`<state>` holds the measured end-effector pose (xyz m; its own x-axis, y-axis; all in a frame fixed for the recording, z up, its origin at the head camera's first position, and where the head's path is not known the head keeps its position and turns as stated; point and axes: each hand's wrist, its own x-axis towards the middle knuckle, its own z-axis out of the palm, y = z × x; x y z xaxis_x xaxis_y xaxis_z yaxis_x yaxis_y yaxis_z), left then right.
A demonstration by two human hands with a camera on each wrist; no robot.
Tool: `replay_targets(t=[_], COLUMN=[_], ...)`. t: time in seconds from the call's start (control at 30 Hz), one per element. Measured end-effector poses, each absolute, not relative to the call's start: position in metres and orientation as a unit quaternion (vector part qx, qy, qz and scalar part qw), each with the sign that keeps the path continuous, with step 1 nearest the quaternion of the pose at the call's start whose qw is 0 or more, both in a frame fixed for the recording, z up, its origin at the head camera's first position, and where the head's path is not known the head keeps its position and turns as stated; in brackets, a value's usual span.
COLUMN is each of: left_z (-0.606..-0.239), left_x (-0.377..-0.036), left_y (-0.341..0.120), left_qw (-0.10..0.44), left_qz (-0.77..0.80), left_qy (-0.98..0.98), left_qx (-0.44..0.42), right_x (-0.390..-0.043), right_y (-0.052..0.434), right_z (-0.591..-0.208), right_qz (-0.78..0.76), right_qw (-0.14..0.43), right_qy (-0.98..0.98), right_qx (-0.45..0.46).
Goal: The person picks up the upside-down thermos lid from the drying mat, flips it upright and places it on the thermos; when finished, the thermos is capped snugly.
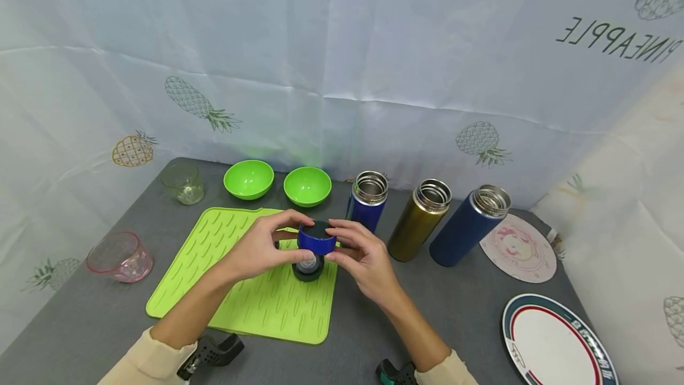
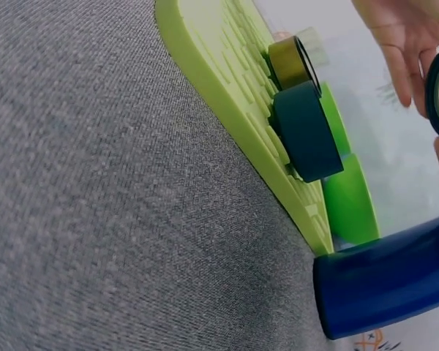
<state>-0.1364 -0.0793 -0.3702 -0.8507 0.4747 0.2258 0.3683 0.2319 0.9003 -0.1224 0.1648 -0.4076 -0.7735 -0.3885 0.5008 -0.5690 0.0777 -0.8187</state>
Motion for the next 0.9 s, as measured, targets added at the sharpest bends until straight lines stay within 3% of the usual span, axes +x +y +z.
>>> replay_targets(t=[0.4, 0.63, 0.9], left_z=[-0.371, -0.368, -0.365], left_x=[-0.135, -0.134, -0.137], left_y=[-0.078, -0.083, -0.094], left_qw=[0.041, 0.003, -0.024], left_qz=[0.522, 0.514, 0.523], left_qy=[0.809, 0.816, 0.812], left_qx=[0.266, 0.264, 0.257], right_x=[-0.121, -0.119, -0.116], right_y=[0.161, 0.164, 0.177], right_z=[-0.413, -0.403, -0.374], right_qz=[0.558, 0.528, 0.527], right_qw=[0.119, 0.138, 0.278], right_qy=[-0.746, -0.761, -0.726], right_qx=[0.343, 0.351, 0.344])
